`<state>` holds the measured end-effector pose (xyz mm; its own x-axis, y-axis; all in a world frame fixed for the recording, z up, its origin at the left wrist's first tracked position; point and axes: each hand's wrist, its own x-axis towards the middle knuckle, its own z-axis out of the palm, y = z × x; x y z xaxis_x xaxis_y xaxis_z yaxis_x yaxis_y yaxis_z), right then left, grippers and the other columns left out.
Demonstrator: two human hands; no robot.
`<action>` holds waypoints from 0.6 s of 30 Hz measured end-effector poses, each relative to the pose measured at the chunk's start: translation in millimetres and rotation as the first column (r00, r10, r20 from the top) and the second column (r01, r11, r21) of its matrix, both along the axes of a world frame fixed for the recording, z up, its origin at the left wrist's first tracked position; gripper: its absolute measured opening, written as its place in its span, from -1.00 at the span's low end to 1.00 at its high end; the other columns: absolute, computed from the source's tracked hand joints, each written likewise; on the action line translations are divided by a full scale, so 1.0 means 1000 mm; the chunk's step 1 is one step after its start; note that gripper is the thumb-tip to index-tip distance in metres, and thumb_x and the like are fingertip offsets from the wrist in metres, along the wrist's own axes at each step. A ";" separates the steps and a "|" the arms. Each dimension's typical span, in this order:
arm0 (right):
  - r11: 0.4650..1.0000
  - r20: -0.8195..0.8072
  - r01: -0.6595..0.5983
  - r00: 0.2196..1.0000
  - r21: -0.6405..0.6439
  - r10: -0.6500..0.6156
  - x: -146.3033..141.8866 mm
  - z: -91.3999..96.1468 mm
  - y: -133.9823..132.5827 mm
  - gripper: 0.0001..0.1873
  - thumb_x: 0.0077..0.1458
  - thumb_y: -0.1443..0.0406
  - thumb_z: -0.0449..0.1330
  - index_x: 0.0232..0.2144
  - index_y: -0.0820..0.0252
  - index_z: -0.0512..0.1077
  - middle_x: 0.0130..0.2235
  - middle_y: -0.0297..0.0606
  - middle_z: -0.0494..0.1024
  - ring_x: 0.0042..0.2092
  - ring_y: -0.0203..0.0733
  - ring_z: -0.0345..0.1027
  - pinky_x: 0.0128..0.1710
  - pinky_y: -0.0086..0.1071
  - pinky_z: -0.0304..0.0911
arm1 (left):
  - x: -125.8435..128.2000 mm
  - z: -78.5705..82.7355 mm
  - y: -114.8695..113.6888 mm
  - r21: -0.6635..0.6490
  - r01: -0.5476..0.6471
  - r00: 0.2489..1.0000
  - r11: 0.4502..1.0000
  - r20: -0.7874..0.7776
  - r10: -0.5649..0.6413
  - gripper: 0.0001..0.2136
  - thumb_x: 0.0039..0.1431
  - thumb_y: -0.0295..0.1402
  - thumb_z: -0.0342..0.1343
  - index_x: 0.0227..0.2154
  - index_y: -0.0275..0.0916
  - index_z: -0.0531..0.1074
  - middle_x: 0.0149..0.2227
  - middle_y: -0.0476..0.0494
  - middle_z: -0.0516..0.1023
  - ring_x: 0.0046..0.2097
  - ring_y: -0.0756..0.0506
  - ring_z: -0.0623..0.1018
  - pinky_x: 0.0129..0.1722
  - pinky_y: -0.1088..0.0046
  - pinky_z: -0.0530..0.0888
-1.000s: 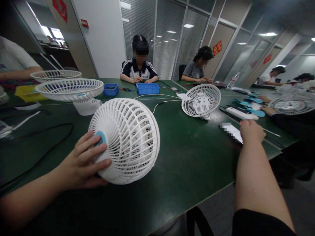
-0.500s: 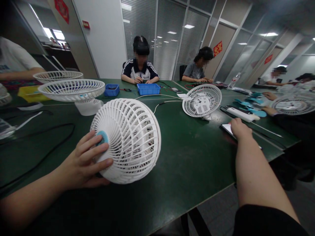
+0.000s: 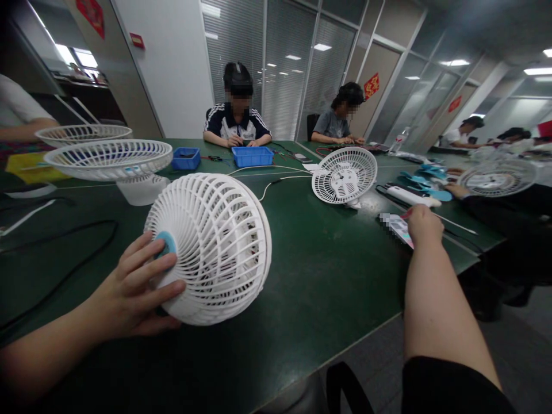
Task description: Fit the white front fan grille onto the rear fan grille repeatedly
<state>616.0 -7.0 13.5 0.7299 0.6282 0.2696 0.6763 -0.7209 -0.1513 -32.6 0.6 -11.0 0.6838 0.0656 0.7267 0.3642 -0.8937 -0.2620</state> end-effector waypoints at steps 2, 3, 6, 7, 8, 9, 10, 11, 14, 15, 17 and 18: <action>0.999 -0.021 -0.036 0.999 -0.018 0.036 0.001 0.000 0.003 -0.45 0.30 0.23 -0.31 -0.13 0.15 0.48 0.06 0.10 0.45 0.00 0.06 0.30 -0.11 -0.21 0.16 | 0.001 0.000 0.000 -0.006 0.002 1.000 1.000 0.009 -0.002 -0.37 0.22 -0.05 0.14 0.31 0.14 0.11 0.16 -0.10 0.39 0.28 -0.30 0.30 0.34 -0.19 0.14; 0.998 -0.030 -0.051 0.998 -0.025 0.050 0.002 0.000 0.004 -0.47 0.30 0.23 -0.30 -0.14 0.13 0.48 0.06 0.07 0.45 0.00 0.04 0.29 -0.10 -0.22 0.15 | 0.001 0.000 0.000 -0.011 0.002 1.000 1.000 0.013 -0.001 -0.38 0.22 -0.05 0.13 0.32 0.14 0.10 0.16 -0.09 0.39 0.28 -0.29 0.30 0.34 -0.18 0.13; 0.996 -0.041 -0.079 0.996 -0.053 0.076 0.003 0.001 0.007 -0.55 0.29 0.25 -0.23 -0.13 0.11 0.46 0.06 0.03 0.45 -0.01 0.02 0.28 -0.09 -0.22 0.12 | 0.001 -0.001 0.001 -0.013 0.005 1.000 1.000 0.018 -0.005 -0.40 0.24 -0.07 0.12 0.31 0.15 0.11 0.17 -0.08 0.37 0.29 -0.29 0.29 0.35 -0.17 0.12; 0.995 -0.042 -0.082 0.996 -0.060 0.080 0.003 0.001 0.007 -0.56 0.29 0.26 -0.22 -0.13 0.10 0.45 0.07 0.02 0.44 -0.01 0.01 0.28 -0.09 -0.22 0.11 | 0.001 -0.001 0.002 -0.005 0.012 1.000 1.000 0.014 -0.012 -0.40 0.23 -0.08 0.12 0.31 0.14 0.12 0.20 -0.08 0.35 0.29 -0.29 0.28 0.35 -0.18 0.11; 0.994 -0.042 -0.086 0.996 -0.065 0.083 0.003 0.001 0.007 -0.58 0.29 0.26 -0.20 -0.14 0.10 0.45 0.09 0.01 0.44 -0.02 0.01 0.27 -0.09 -0.21 0.10 | 0.000 -0.001 0.002 0.003 0.021 1.000 1.000 0.007 -0.021 -0.39 0.23 -0.10 0.13 0.31 0.12 0.12 0.23 -0.08 0.33 0.30 -0.30 0.28 0.35 -0.18 0.10; 0.994 -0.042 -0.088 0.995 -0.069 0.085 0.003 0.002 0.008 -0.59 0.29 0.26 -0.20 -0.15 0.09 0.45 0.10 0.00 0.43 -0.02 0.01 0.27 -0.09 -0.21 0.09 | -0.001 -0.001 0.003 0.009 0.028 1.000 1.000 -0.003 -0.028 -0.39 0.22 -0.13 0.14 0.31 0.10 0.13 0.26 -0.08 0.29 0.30 -0.31 0.27 0.35 -0.19 0.10; 0.993 -0.043 -0.090 0.995 -0.073 0.087 0.003 0.002 0.008 -0.59 0.29 0.26 -0.19 -0.15 0.09 0.45 0.10 0.00 0.43 -0.02 0.01 0.27 -0.09 -0.21 0.08 | -0.001 -0.001 0.003 0.011 0.032 0.999 0.999 -0.012 -0.031 -0.38 0.22 -0.15 0.16 0.32 0.09 0.13 0.30 -0.07 0.25 0.30 -0.32 0.27 0.35 -0.20 0.09; 0.993 -0.043 -0.092 0.995 -0.075 0.089 0.004 0.002 0.008 -0.60 0.29 0.26 -0.18 -0.16 0.09 0.45 0.10 -0.01 0.43 -0.02 0.01 0.27 -0.09 -0.21 0.08 | -0.002 -0.001 0.004 0.009 0.032 0.999 0.999 -0.019 -0.032 -0.37 0.21 -0.16 0.16 0.32 0.09 0.13 0.33 -0.06 0.21 0.31 -0.33 0.26 0.35 -0.21 0.09; 0.994 -0.036 -0.082 0.996 -0.077 0.080 0.005 0.002 0.007 -0.63 0.28 0.26 -0.16 -0.17 0.09 0.45 0.09 -0.02 0.45 -0.02 0.00 0.27 -0.09 -0.21 0.06 | -0.003 -0.002 0.004 0.000 0.026 0.999 1.000 -0.022 -0.026 -0.38 0.22 -0.18 0.16 0.32 0.11 0.12 0.39 -0.01 0.10 0.32 -0.33 0.24 0.35 -0.22 0.08; 0.995 -0.031 -0.073 0.997 -0.075 0.071 0.005 0.002 0.007 -0.63 0.28 0.26 -0.16 -0.17 0.10 0.45 0.08 0.00 0.45 -0.02 0.00 0.27 -0.09 -0.21 0.06 | -0.003 -0.002 0.004 0.000 0.029 0.999 1.000 -0.019 -0.029 -0.38 0.22 -0.18 0.16 0.32 0.10 0.12 0.40 -0.01 0.09 0.32 -0.34 0.24 0.35 -0.23 0.08; 0.996 -0.021 -0.057 0.998 -0.066 0.056 0.008 0.001 0.006 -0.62 0.28 0.27 -0.17 -0.18 0.11 0.45 0.05 0.02 0.46 -0.03 0.01 0.27 -0.09 -0.20 0.07 | -0.002 -0.001 0.004 0.008 0.042 0.999 0.999 -0.011 -0.042 -0.37 0.21 -0.19 0.17 0.32 0.08 0.13 0.41 -0.02 0.07 0.33 -0.35 0.24 0.35 -0.23 0.09; 0.997 -0.017 -0.053 0.998 -0.061 0.052 0.009 0.000 0.006 -0.61 0.28 0.27 -0.17 -0.18 0.11 0.45 0.04 0.03 0.46 -0.03 0.01 0.28 -0.09 -0.20 0.07 | -0.001 -0.001 0.004 0.010 0.046 0.999 0.999 -0.006 -0.046 -0.36 0.21 -0.18 0.17 0.32 0.08 0.12 0.42 -0.01 0.05 0.34 -0.34 0.22 0.36 -0.21 0.08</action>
